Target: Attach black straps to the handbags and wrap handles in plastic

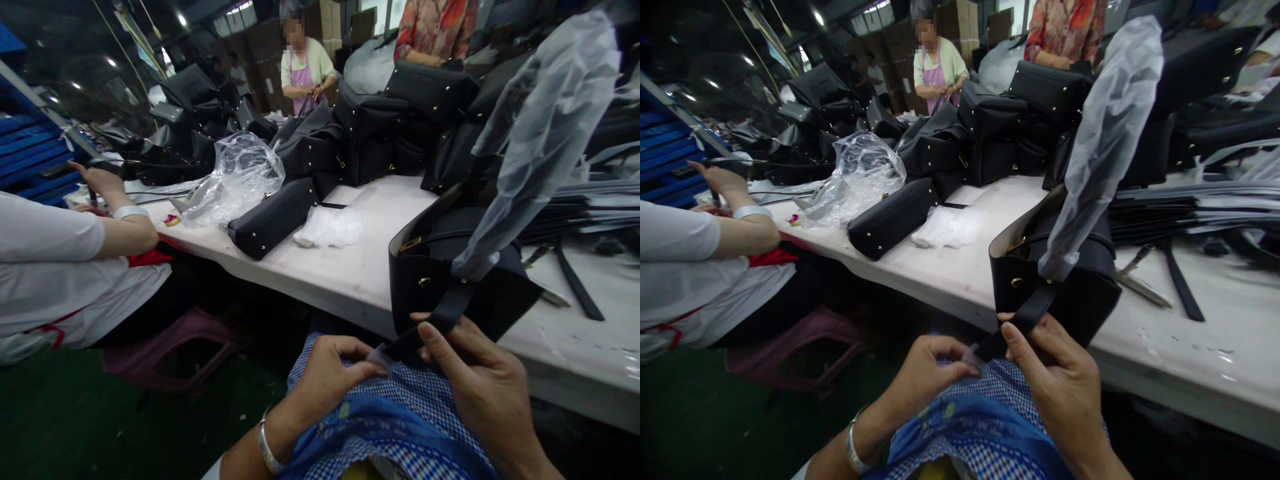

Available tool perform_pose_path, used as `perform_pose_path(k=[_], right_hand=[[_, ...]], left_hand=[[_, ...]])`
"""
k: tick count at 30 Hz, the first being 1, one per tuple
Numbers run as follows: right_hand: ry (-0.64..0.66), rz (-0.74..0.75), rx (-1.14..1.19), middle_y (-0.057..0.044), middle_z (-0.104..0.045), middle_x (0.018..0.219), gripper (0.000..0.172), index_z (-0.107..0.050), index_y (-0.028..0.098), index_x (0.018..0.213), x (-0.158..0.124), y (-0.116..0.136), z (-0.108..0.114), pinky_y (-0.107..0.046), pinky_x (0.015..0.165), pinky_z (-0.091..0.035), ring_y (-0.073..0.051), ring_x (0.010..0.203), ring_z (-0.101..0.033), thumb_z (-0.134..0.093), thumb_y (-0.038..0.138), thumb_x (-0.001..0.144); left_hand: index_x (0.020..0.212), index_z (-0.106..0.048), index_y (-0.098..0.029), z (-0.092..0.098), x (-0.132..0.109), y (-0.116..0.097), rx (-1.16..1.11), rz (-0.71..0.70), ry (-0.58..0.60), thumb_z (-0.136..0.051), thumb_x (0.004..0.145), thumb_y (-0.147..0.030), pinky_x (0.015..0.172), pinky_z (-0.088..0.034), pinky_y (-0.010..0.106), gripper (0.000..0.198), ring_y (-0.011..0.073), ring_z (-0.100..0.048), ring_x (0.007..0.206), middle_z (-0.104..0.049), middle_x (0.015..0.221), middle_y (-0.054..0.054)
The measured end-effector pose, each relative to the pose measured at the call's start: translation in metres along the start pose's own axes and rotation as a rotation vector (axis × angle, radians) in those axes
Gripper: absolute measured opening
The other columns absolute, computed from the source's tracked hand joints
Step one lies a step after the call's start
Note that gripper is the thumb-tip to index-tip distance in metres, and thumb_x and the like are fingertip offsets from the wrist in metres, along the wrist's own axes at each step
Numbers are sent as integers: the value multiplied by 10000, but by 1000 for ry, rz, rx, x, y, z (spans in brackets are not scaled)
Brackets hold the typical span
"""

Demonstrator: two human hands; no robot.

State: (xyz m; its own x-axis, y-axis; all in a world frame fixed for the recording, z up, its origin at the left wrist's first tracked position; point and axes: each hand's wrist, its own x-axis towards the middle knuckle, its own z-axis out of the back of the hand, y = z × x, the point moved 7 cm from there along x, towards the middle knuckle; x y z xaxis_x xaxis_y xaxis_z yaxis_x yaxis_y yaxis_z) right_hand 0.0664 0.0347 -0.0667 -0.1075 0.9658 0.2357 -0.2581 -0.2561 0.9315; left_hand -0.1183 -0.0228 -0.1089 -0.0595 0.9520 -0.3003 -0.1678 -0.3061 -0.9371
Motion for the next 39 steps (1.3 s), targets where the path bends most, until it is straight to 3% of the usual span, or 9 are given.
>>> perform_pose_path(k=[3, 6, 10, 12, 16, 19, 24, 32, 39], right_hand=[[50, -9, -16, -5, -742, 956, 227, -749, 251, 702, 1, -4, -4, -236, 784, -550, -161, 787, -675, -731, 404, 868], [82, -9, -40, -6, -741, 995, 158, -798, 291, 912, 1, -6, -3, -233, 718, -564, -168, 787, -690, -728, 424, 864], [108, -36, -61, -32, -727, 1096, 267, -785, 282, 1047, 4, -10, 7, -231, 652, -581, -178, 796, -708, -677, 470, 893], [89, -43, -64, -41, -732, 988, 310, -776, 256, 1053, 7, -12, 18, -224, 618, -574, -169, 739, -697, -619, 493, 929], [76, 4, -92, -5, -640, 639, 377, -746, 220, 856, 14, -8, 37, -208, 579, -517, -145, 597, -622, -526, 499, 983], [126, 34, -114, -9, -616, 623, 458, -649, 202, 664, 16, -1, 38, -211, 548, -479, -139, 578, -597, -506, 485, 994], [109, 52, -112, -7, -610, 609, 463, -645, 200, 647, 17, 9, 36, -207, 540, -480, -135, 567, -597, -504, 473, 993], [58, -163, -80, -42, -750, 804, 342, -772, 198, 922, 20, -6, 30, -215, 575, -588, -183, 652, -719, -692, 521, 845], [-24, -194, -113, -23, -727, 666, 348, -790, 199, 869, 20, -11, 27, -203, 488, -537, -169, 549, -672, -726, 535, 805]], left_hand=[[807, -823, -152, -3, 4, -5, -62, 20, 8, -790, 753, -228, 617, -474, 212, 100, 164, -676, 685, -784, 763, 49], [788, -820, -133, -10, 8, -11, -126, 23, 10, -769, 773, -257, 579, -435, 210, 134, 150, -639, 636, -768, 721, 57], [813, -821, -126, -23, 15, -21, -226, -33, 21, -746, 820, -303, 605, -444, 215, 192, 144, -636, 646, -771, 747, 72], [842, -822, -131, -31, 19, -27, -270, -73, 31, -734, 844, -325, 625, -460, 218, 214, 144, -646, 663, -778, 775, 78], [857, -819, -129, -44, 27, -41, -337, -117, 50, -746, 844, -355, 619, -474, 219, 238, 145, -658, 659, -780, 784, 86], [857, -811, -120, -52, 32, -56, -384, -157, 78, -738, 851, -367, 620, -496, 228, 257, 157, -674, 669, -781, 792, 93], [856, -792, -127, -50, 40, -73, -322, -265, 10, -731, 857, -325, 677, -526, 239, 208, 170, -696, 724, -780, 811, 80], [823, -763, -133, -43, 50, -81, -221, -353, -90, -721, 865, -310, 623, -500, 218, 186, 149, -662, 682, -750, 763, 54], [1009, -696, -146, -49, 42, -59, -387, -335, -105, -697, 900, -386, 705, -517, 239, 264, 171, -662, 816, -723, 904, 68]])
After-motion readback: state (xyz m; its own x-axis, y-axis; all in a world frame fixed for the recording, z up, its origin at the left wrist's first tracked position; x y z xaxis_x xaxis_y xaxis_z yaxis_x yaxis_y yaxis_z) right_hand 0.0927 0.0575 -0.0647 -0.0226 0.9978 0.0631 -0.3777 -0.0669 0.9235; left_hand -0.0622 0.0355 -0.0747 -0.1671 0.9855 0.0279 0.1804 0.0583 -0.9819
